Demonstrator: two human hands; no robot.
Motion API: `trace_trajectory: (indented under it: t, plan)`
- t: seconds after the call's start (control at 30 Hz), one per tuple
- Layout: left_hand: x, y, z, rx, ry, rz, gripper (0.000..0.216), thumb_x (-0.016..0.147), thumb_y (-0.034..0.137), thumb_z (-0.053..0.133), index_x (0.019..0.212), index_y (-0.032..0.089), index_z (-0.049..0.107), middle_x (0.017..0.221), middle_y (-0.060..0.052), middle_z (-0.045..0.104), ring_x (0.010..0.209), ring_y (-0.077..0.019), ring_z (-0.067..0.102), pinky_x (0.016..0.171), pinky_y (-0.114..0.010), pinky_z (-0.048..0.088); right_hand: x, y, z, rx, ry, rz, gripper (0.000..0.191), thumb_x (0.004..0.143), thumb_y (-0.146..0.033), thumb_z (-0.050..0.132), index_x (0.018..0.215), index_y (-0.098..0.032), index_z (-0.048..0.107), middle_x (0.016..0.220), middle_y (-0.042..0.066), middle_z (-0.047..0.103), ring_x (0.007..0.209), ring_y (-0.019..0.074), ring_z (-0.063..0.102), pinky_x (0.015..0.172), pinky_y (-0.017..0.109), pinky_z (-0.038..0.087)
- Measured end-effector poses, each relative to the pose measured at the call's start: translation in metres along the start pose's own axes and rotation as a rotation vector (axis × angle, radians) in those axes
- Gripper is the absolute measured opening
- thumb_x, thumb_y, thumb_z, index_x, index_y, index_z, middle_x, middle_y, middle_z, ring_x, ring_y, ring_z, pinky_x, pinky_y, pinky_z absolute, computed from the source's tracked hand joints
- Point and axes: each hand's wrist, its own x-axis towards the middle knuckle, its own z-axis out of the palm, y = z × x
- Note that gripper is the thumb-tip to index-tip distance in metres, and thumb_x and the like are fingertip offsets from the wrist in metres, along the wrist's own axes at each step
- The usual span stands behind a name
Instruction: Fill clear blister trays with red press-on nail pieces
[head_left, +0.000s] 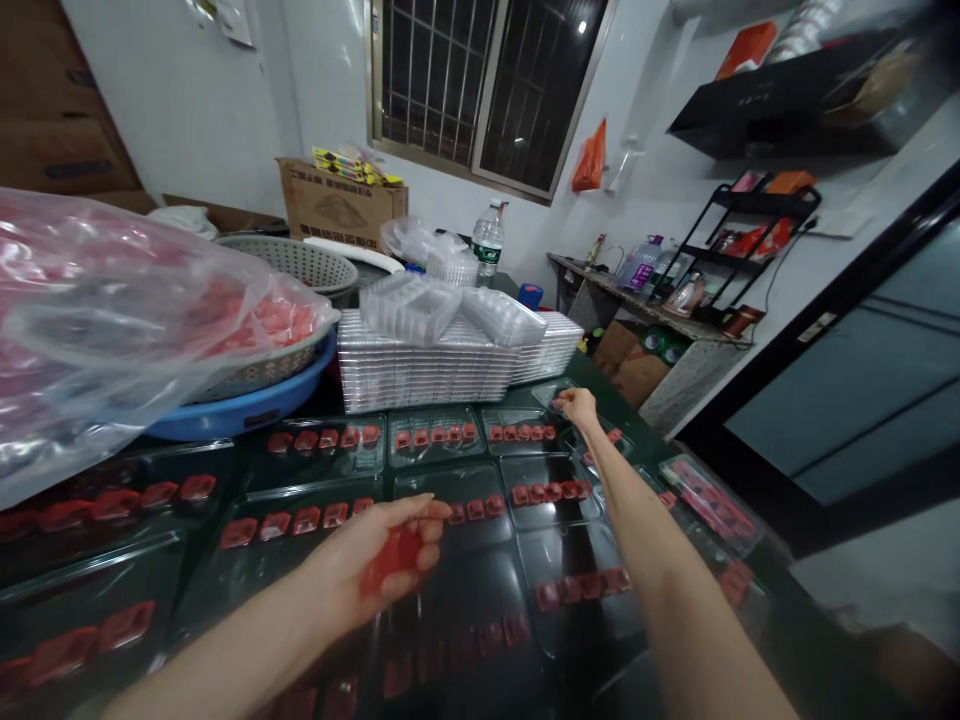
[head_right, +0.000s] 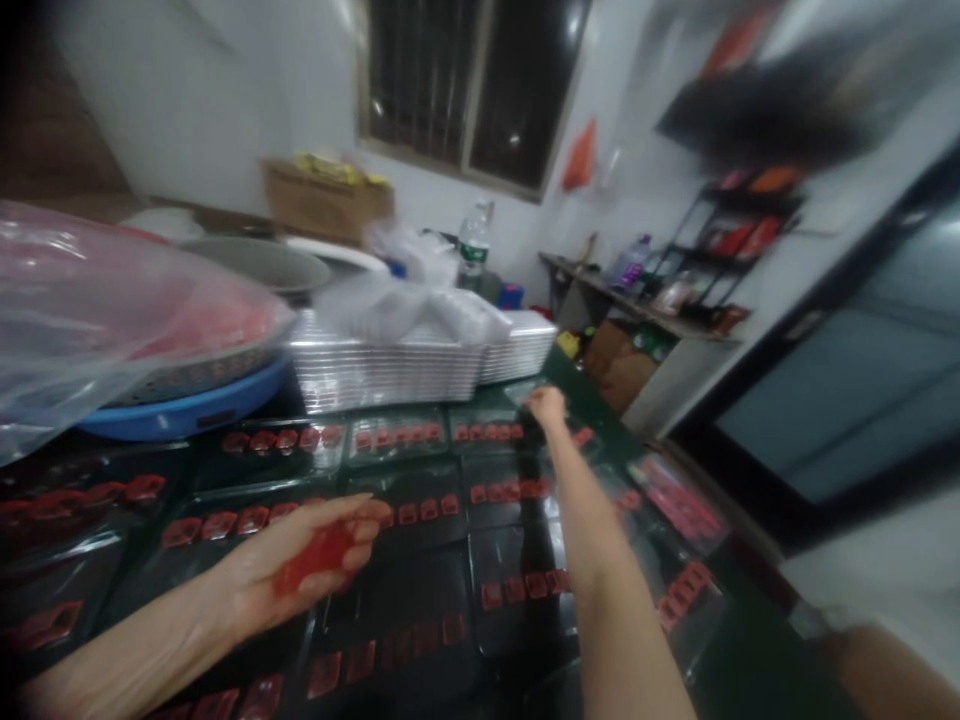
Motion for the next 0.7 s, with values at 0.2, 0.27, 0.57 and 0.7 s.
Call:
trace_trajectory:
  t: [0.2,0.27,0.57,0.7]
  plan:
    - [0.003,-0.001,-0.001,0.013,0.022,-0.015,0.023,0.07,0.028,0.059,0.083,0.01,0.055,0.064,0.001,0.045,0.047,-0.0061,0.045,0.028,-0.013,0.021,0.003,-0.003,0.002,-0.091,-0.048,-0.079,0.026,0.082,-0.03,0.047,0.103,-0.014,0.052,0.104,0.006,0.053,0.089,0.0168,0.053,0.075,0.035,0.045]
    - [0.004,-0.001,-0.002,0.019,0.03,-0.014,0.023,0.07,0.028,0.058,0.083,0.01,0.055,0.065,0.0,0.045,0.047,-0.0064,0.045,0.028,-0.013,0.021,0.004,-0.007,0.003,-0.116,-0.061,-0.084,0.026,0.082,-0.029,0.047,0.103,-0.015,0.051,0.105,0.006,0.053,0.09,0.0166,0.053,0.076,0.035,0.045]
    - [0.008,0.003,-0.004,-0.043,0.021,-0.019,0.022,0.07,0.024,0.057,0.085,0.009,0.054,0.065,-0.001,0.049,0.048,-0.0076,0.048,0.029,-0.013,0.023,-0.01,-0.024,0.0,-0.155,-0.061,-0.041,0.024,0.082,-0.029,0.048,0.101,-0.015,0.053,0.103,0.006,0.054,0.089,0.0157,0.053,0.076,0.034,0.045]
    - [0.003,0.008,0.0,-0.137,0.008,0.013,0.019,0.07,0.014,0.052,0.088,0.008,0.054,0.067,-0.005,0.053,0.054,-0.0114,0.054,0.031,-0.014,0.028,-0.025,-0.04,-0.018,-0.102,-0.009,-0.025,0.027,0.073,-0.021,0.059,0.098,-0.011,0.056,0.093,0.012,0.058,0.092,0.0225,0.054,0.077,0.034,0.042]
